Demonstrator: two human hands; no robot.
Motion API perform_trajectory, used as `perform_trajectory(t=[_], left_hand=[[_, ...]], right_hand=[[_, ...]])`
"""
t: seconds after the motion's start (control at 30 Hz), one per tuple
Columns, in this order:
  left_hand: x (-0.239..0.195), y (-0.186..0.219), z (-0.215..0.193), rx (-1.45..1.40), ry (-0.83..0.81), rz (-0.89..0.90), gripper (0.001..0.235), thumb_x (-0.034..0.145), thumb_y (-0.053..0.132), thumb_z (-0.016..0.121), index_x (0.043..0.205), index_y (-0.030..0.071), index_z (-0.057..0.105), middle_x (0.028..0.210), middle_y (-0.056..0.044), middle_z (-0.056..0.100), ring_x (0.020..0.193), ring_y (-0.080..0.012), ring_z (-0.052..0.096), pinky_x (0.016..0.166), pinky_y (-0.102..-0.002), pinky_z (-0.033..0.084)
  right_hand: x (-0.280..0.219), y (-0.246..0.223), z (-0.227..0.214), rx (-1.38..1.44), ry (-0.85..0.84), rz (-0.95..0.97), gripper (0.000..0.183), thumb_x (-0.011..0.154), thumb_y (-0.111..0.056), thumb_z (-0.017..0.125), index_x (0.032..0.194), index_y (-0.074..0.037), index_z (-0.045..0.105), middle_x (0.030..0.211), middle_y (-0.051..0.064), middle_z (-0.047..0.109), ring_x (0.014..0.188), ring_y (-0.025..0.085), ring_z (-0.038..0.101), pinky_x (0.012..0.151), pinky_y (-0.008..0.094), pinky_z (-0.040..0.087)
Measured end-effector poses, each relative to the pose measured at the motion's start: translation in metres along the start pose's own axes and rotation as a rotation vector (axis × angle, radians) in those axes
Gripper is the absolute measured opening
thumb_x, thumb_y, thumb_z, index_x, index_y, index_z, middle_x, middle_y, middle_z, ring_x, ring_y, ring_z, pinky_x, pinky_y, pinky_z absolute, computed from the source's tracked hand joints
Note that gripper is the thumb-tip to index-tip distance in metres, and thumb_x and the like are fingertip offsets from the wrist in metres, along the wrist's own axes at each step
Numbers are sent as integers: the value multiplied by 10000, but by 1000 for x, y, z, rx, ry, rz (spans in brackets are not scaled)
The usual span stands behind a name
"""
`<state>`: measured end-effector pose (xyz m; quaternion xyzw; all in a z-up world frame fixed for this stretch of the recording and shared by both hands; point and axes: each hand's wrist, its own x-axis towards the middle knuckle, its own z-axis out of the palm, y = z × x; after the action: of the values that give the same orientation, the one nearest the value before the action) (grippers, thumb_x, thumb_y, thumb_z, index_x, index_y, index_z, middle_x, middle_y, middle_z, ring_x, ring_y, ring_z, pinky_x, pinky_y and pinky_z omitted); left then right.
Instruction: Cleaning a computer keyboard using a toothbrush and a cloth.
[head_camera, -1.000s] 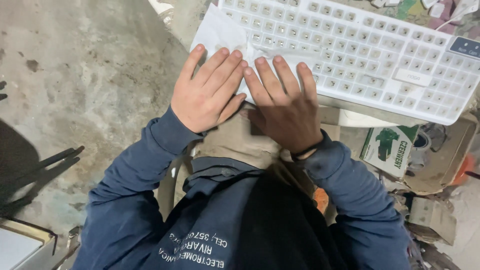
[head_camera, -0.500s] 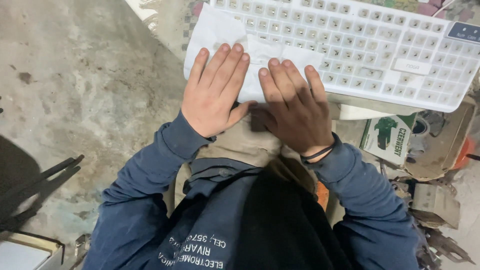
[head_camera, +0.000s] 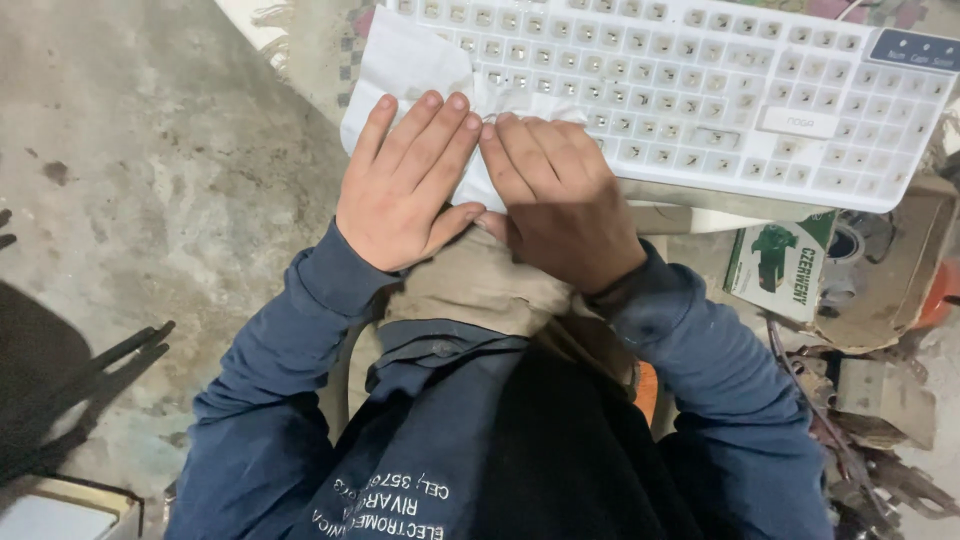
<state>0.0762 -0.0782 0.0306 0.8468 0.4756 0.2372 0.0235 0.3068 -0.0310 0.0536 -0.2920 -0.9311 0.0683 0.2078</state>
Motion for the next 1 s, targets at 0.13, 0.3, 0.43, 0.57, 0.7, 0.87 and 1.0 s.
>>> perform_trajectory(t=[0.13, 0.3, 0.43, 0.57, 0.7, 0.87, 1.0], left_hand=[[6, 3, 3, -15, -21, 41, 662, 1042, 470, 674, 1503, 5, 574, 1565, -159, 522, 1469, -331, 465, 1247, -565, 270], [11, 5, 8, -7, -43, 68, 675, 1054, 491, 654, 1511, 2, 568, 1572, -164, 518, 1481, -335, 456, 1251, -578, 242], [13, 6, 10, -15, -63, 67, 691, 1049, 487, 651, 1516, -13, 557, 1586, -179, 504, 1493, -344, 447, 1257, -586, 221], [10, 1, 6, 6, -83, 67, 691, 1040, 485, 653, 1516, -7, 562, 1593, -171, 500, 1496, -340, 448, 1258, -584, 219], [12, 2, 2, 1, -106, 84, 705, 1027, 499, 655, 1504, -12, 564, 1583, -177, 504, 1489, -341, 450, 1251, -589, 227], [19, 14, 5, -41, -107, 84, 731, 1015, 523, 649, 1491, -24, 558, 1566, -178, 514, 1482, -342, 455, 1244, -594, 245], [22, 19, 9, -25, -71, 87, 722, 1026, 520, 642, 1494, -23, 559, 1566, -179, 515, 1478, -341, 460, 1243, -588, 256]], right_hand=[[-18, 0, -8, -216, 50, -44, 546, 1112, -423, 623, 1457, 0, 597, 1481, 134, 537, 1351, 289, 519, 1168, 447, 422], [-36, 4, -11, -304, 62, 6, 556, 1127, -468, 599, 1513, -69, 574, 1518, 88, 533, 1406, 267, 453, 1207, 443, 359], [-32, -6, -7, -190, -10, 82, 712, 1012, -501, 726, 1518, -31, 550, 1545, 141, 511, 1438, 320, 434, 1243, 483, 321], [-32, -6, -9, -142, -69, 90, 784, 952, -495, 775, 1505, 6, 533, 1565, 174, 488, 1455, 346, 412, 1246, 499, 287], [-38, -4, -13, -146, -89, 84, 798, 953, -481, 770, 1561, -35, 508, 1617, 149, 453, 1512, 306, 381, 1276, 474, 247], [-53, -11, -11, -203, -58, 110, 819, 992, -503, 783, 1634, -107, 465, 1687, 105, 381, 1572, 275, 331, 1330, 444, 220], [-52, -19, -8, -267, -58, 225, 873, 954, -541, 796, 1629, -116, 442, 1665, 152, 372, 1551, 310, 289, 1271, 510, 203]])
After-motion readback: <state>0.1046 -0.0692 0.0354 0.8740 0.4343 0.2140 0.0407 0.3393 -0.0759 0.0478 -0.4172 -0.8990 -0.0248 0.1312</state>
